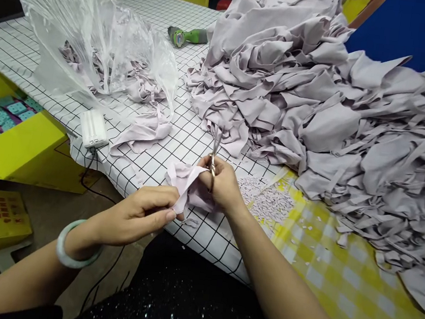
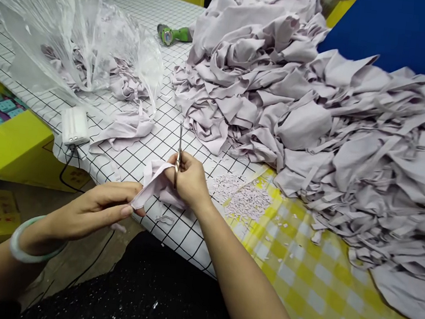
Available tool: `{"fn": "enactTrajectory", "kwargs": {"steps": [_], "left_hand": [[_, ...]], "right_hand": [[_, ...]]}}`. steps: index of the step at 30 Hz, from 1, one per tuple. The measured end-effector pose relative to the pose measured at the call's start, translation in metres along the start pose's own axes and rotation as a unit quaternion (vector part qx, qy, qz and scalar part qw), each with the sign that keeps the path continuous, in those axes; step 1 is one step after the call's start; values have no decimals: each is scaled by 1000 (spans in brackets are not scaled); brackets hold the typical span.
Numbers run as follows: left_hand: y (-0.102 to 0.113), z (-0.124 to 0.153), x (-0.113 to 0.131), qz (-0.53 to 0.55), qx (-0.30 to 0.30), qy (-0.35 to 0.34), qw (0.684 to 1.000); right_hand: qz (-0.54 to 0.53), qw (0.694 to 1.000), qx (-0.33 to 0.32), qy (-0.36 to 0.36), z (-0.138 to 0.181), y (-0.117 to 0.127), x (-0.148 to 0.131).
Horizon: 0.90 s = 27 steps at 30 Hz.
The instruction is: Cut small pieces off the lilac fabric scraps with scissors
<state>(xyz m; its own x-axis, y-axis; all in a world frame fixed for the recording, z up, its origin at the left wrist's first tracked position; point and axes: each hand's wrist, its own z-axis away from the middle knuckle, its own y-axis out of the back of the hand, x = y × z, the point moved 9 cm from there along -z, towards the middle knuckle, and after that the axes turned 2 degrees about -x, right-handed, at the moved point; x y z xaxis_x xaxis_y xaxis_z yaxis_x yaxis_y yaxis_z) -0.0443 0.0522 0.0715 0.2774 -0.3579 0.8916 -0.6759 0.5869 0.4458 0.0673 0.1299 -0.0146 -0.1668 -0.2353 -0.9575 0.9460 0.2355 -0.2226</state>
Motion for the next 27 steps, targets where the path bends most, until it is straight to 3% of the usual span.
{"fn": "enactTrajectory", "kwargs": {"steps": [4,6,8,11,14,16,19,22,27], "left_hand": [[13,-9,13,5,118,-26,993],[12,-16,3,100,171,-33,980],[7,-25,-15,240,212,-28,947],[-1,-36,-38,343,255,-6,904],[-14,-45,-44,305,234,15,923],[-23,-51,-44,267,207,23,941],[-36,-59,-42,229,179,24,956],[-47,-67,-37,199,157,6,967],[-58,-73,-27,182,128,-37,974]], "right_hand": [[-31,999,-24,-29,-5,-26,24],[-22,999,-31,-23,0,-34,32],[-17,999,-38,-19,9,-35,38],[6,999,-42,-8,29,-14,36],[133,991,-17,27,52,24,18],[263,963,11,54,68,47,1],[399,913,23,79,86,61,-17],[444,891,34,84,96,66,-23],[462,880,36,107,104,70,-24]]}}
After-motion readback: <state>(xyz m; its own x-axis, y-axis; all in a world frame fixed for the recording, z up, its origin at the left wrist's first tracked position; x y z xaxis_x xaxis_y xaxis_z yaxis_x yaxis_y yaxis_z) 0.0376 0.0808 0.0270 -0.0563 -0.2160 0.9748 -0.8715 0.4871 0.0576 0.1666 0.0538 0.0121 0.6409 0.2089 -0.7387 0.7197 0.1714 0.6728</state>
